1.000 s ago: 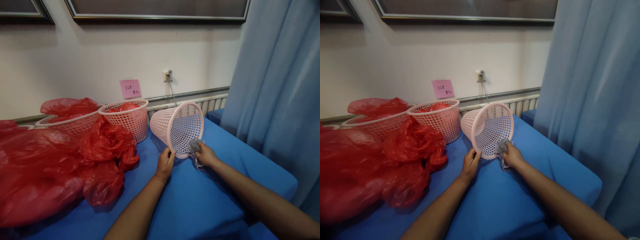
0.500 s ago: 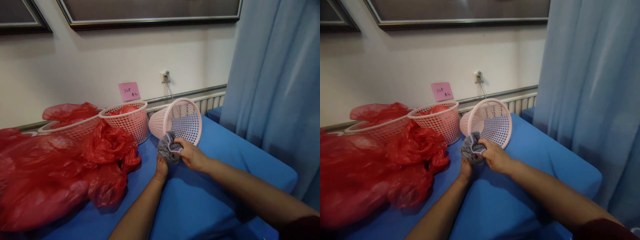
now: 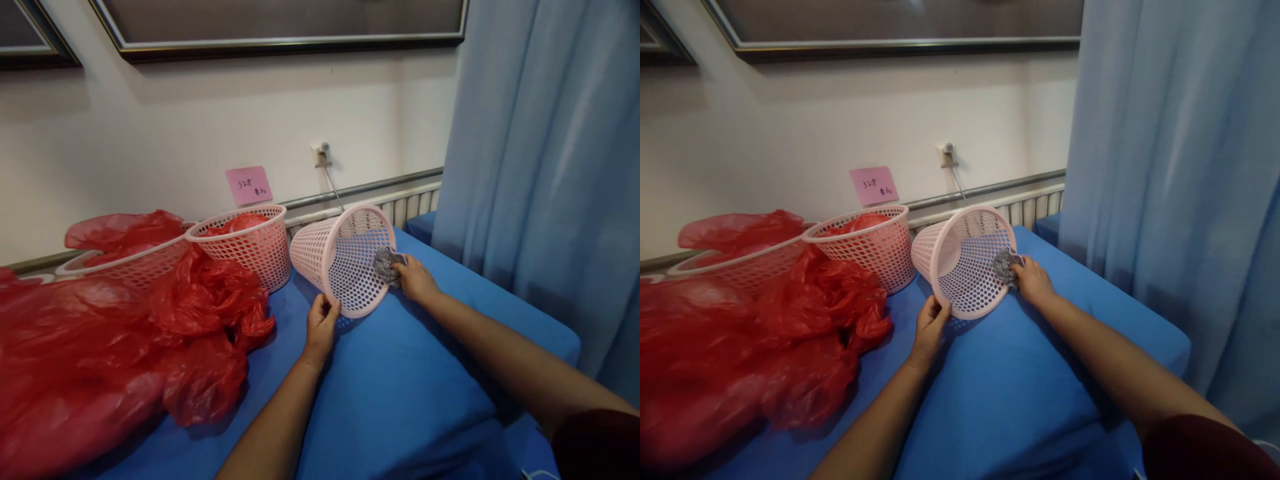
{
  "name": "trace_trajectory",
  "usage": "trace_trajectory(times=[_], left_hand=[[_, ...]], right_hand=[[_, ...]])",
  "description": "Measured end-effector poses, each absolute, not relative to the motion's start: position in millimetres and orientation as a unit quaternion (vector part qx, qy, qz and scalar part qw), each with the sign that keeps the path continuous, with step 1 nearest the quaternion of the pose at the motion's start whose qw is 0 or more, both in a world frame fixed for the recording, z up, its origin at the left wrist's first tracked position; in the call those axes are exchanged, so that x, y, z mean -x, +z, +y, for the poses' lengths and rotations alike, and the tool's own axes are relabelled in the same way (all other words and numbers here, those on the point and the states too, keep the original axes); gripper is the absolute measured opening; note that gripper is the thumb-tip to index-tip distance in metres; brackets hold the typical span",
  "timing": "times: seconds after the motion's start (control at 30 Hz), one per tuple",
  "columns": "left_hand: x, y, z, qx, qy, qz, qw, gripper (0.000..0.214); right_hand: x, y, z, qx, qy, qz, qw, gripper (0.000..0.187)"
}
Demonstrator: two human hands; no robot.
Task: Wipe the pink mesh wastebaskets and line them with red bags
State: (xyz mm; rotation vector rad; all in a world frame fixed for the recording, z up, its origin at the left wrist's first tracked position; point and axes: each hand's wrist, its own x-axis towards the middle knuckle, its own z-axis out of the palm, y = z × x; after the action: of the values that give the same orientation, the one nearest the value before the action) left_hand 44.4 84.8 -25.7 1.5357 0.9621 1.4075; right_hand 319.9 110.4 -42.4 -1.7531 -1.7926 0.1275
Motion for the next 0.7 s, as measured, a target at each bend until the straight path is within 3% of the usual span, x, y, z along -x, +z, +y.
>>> trace_trajectory(times=[0.27, 0.43, 0.5, 0.6, 0.7], left_hand=[[-47.2, -33.7, 84.9, -0.615, 0.553, 0.379, 0.415, 0.036], [-46.3, -33.8, 82.9, -0.625, 0.547, 0.38, 0.407, 0.038], [-46.8, -31.6, 80.1, -0.637, 0.535, 0.383, 0.403, 0.04], [-46.8, -28.2, 75.3, -0.652, 0.518, 0.396, 0.387, 0.035], [-45.5, -26.6, 72.9, -0.657, 0.516, 0.406, 0.371, 0.031]], right_hand=[[-246.6, -43.8, 76.2, 0.602, 0.215, -0.708, 0.3, 0.033], [-209.7, 2.3, 64.7, 0.414, 0.537, -0.566, 0.468, 0.031], [-209.7, 32.3, 79.4, 0.333, 0.588, -0.499, 0.542, 0.032], [-227.3, 69.2, 118.9, 0.31, 0.498, -0.462, 0.665, 0.032], [-263.0, 77.9, 156.4, 0.473, 0.257, -0.452, 0.711, 0.027]])
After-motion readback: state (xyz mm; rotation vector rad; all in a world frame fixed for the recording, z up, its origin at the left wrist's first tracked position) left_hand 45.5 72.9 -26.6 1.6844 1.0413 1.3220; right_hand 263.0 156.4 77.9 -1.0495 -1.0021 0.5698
